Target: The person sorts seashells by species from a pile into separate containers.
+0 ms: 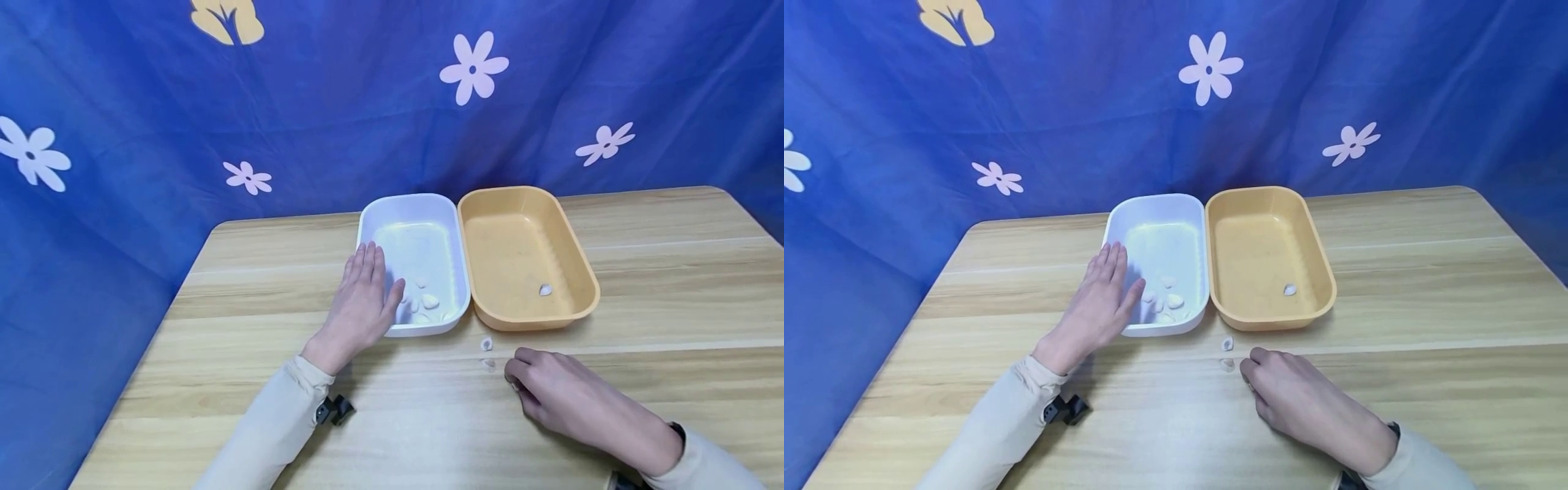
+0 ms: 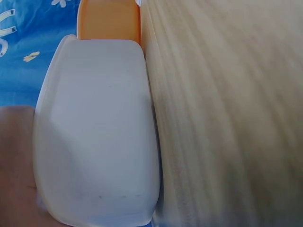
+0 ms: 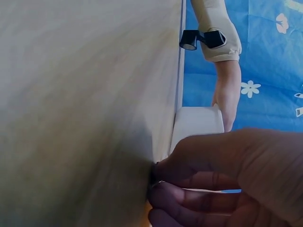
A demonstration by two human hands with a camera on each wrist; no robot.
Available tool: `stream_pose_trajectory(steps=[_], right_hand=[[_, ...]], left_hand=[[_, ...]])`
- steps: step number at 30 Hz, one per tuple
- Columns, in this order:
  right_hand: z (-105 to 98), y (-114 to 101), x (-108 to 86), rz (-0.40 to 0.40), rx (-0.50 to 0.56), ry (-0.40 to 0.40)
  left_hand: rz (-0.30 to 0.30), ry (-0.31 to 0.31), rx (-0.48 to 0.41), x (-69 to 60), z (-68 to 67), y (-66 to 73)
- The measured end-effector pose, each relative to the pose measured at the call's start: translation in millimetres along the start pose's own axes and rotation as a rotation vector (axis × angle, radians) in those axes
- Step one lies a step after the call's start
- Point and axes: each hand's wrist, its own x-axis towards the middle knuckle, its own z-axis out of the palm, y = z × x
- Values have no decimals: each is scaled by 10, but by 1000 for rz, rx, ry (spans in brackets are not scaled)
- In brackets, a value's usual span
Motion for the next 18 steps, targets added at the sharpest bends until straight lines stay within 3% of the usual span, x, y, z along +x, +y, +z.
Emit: stream_pose_trajectory(steps=[18], right_hand=[[38,9,-11,-52,44,23]], left_hand=[[17,3,1,-4,33,-17]])
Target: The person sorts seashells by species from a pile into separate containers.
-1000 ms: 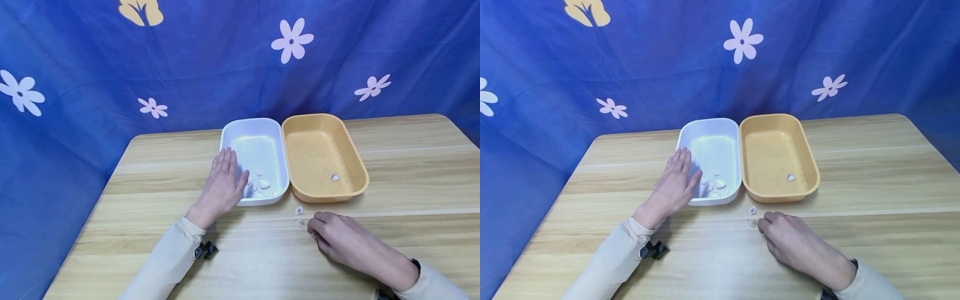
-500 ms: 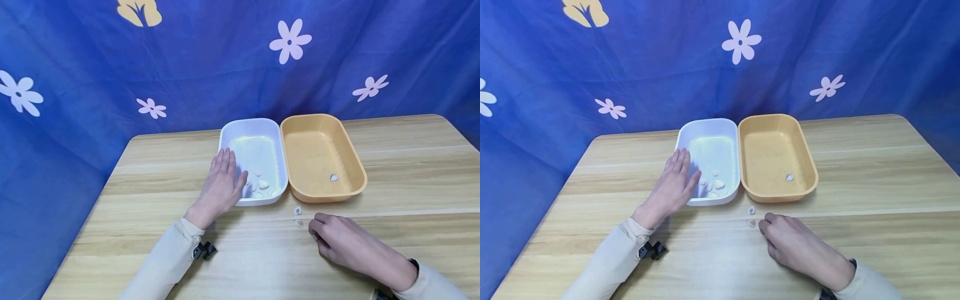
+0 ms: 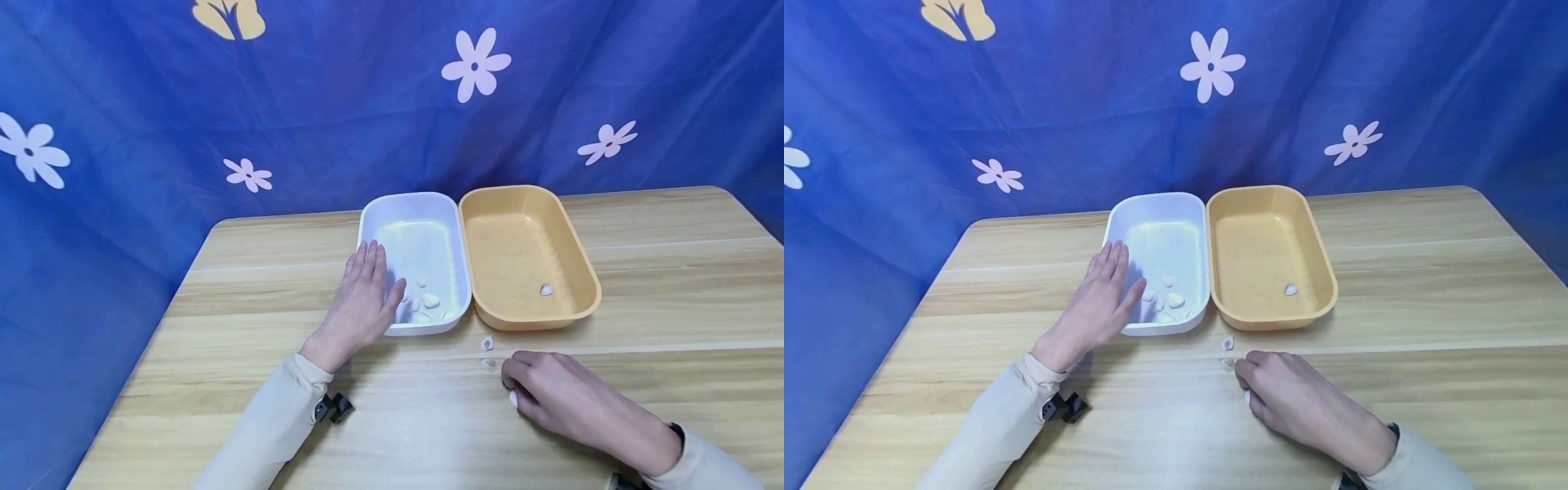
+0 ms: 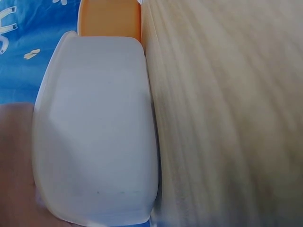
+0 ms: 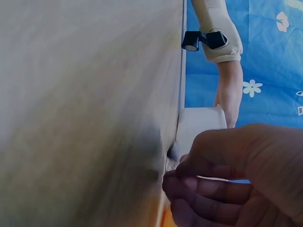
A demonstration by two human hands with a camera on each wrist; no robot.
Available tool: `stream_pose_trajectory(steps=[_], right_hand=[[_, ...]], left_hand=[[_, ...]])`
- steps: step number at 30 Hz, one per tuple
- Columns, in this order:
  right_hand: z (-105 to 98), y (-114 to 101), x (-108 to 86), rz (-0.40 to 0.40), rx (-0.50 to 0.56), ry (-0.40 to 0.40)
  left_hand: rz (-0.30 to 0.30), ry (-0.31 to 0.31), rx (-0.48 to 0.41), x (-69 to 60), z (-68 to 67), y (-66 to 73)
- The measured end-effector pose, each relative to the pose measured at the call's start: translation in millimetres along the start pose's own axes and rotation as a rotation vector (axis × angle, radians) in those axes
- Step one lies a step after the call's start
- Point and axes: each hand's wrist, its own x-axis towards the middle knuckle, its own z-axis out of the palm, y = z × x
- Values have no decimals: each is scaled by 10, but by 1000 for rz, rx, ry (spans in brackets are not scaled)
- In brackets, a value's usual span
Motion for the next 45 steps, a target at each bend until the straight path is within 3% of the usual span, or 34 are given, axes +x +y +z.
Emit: stream_pose_trajectory(steps=[6,11,14,22,30,33,36,40,45], right_hand=[[-22,-18,3,-36,21,-25],[-59,-78,-22,-54,133,-219],[-54,-109,-37,-90,156,-254],[-96,-86,-12,-144,121,-154],[-361,140,99,-270,202,150],[-479,261,191,-240,213,265],[-557,426,318,-158,203,328],[-547,667,467,-5,159,346],[-454,820,578,116,102,265]], left_hand=[[-5,-4,-11,-6,-15,-1],[-7,2,-15,0,-20,-3],[-7,7,-17,5,-20,-5],[-6,14,-21,9,-30,2],[8,19,-9,20,-43,9],[7,17,-11,29,-38,7],[1,19,-18,26,-29,0],[-7,14,-30,19,-10,-8],[-6,22,-37,15,-15,-12]])
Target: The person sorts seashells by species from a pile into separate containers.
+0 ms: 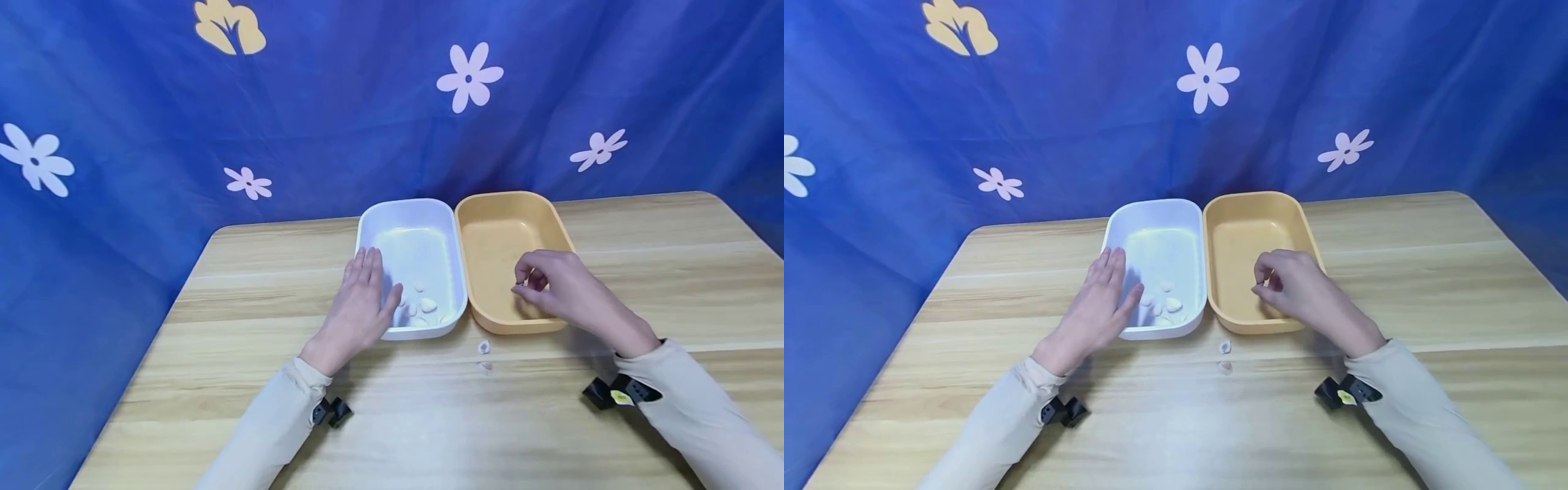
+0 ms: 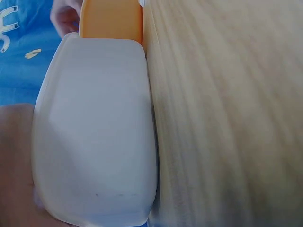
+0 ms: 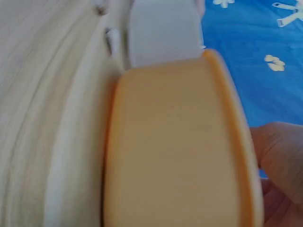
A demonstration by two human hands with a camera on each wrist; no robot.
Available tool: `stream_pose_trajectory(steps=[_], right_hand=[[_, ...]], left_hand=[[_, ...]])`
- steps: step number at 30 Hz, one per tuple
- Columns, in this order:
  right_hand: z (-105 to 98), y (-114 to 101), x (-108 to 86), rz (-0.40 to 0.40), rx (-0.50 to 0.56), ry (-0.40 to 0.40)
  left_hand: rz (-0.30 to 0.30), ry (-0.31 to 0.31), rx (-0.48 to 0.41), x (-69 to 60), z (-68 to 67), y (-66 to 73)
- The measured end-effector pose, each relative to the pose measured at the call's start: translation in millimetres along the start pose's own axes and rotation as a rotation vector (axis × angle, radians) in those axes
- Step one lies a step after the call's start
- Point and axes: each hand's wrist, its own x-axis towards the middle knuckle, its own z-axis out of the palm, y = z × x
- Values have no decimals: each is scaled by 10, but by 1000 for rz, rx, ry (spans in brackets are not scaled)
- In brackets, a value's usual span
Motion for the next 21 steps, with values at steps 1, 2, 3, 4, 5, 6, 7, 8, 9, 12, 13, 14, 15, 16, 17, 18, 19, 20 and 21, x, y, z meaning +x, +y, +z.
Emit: stream_pose_trajectory(steps=[1,2,3,4,5,6,7,8,9,12,13,14,15,16,17,18,19,20,21], right_hand=[[20,17,17,13,-7,-20],[38,30,33,22,-15,-39],[54,39,50,28,-22,-54],[67,45,63,34,-25,-65],[78,49,76,38,-32,-72],[87,53,88,41,-40,-77],[95,56,98,42,-45,-83],[102,60,108,43,-51,-91],[108,64,116,43,-56,-99],[112,84,130,51,-66,-123],[111,92,133,54,-66,-131],[110,100,136,57,-67,-139],[109,107,137,57,-68,-145],[108,115,138,58,-66,-151],[109,121,138,58,-66,-156],[111,126,139,57,-66,-158],[114,128,141,58,-64,-158],[118,130,142,60,-65,-157],[123,132,142,62,-64,-154]], left_hand=[[0,5,-2,0,-3,0],[-2,9,-5,-1,-5,-2],[-1,13,-7,0,-5,-3],[-1,14,-10,1,-5,-3],[-2,14,-11,2,-3,-2],[-2,13,-15,3,-2,-1],[0,14,-17,2,0,1],[0,13,-18,2,2,3],[0,15,-20,2,5,4],[1,16,-23,-2,7,7],[0,16,-22,-4,6,6],[-3,15,-23,-6,4,4],[-5,16,-21,-8,1,3],[-7,16,-19,-10,-3,2],[-8,15,-14,-11,-6,1],[-7,14,-12,-11,-7,2],[-6,13,-10,-10,-7,2],[-3,14,-8,-8,-6,3],[0,17,-6,-4,-3,4]])
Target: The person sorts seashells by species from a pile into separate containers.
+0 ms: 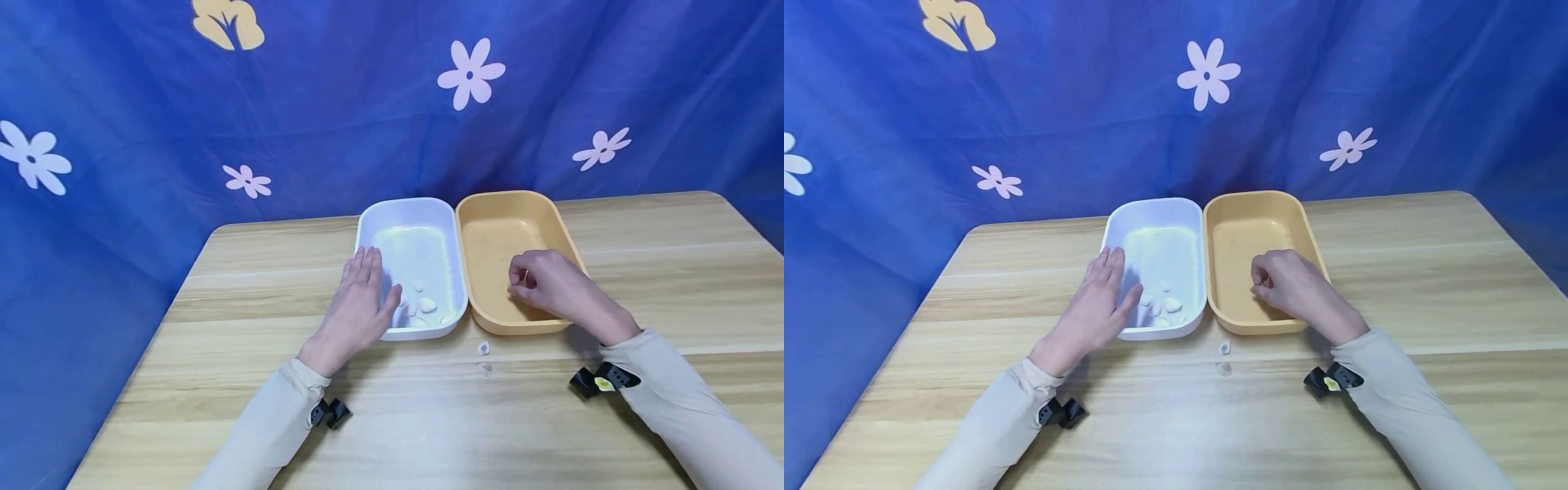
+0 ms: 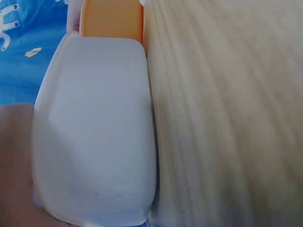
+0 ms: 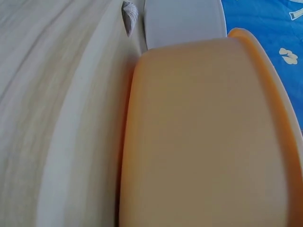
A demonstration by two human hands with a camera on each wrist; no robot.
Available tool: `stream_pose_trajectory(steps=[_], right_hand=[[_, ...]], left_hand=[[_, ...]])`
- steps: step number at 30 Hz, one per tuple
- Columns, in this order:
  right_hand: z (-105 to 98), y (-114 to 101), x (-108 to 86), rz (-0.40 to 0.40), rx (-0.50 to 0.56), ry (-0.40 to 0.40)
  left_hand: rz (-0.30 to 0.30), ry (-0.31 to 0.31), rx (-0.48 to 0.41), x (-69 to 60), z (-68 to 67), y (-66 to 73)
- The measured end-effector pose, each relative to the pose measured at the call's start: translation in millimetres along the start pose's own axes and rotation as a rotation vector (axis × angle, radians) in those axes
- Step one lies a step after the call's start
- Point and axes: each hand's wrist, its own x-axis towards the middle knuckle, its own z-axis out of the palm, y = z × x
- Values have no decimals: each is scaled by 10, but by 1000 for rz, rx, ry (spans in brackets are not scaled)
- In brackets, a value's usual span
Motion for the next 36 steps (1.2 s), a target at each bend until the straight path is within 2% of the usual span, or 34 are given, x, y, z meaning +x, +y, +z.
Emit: stream_pose_trajectory(steps=[4,10,12,15,19,24,27,32,36], right_hand=[[4,-13,9,12,7,5],[-77,-37,-19,32,0,-71],[-155,-64,-41,35,-13,-58],[-298,-133,-79,26,-44,10],[-430,-290,-145,-49,-62,87],[-433,-561,-226,-215,-15,107],[-379,-734,-268,-269,-1,84],[-292,-967,-364,-274,-26,20],[-192,-1064,-416,-263,-34,-110]], left_hand=[[3,2,-3,5,8,-3],[-8,-2,-7,1,10,-6],[-9,-4,-8,-1,10,-5],[-7,-2,-6,-1,8,-3],[-7,-1,-5,1,7,-3],[-9,0,-7,-1,10,-4],[-10,-1,-7,-4,16,-5],[-9,-5,-6,-3,22,-1],[-6,-3,-6,-6,17,-1]])
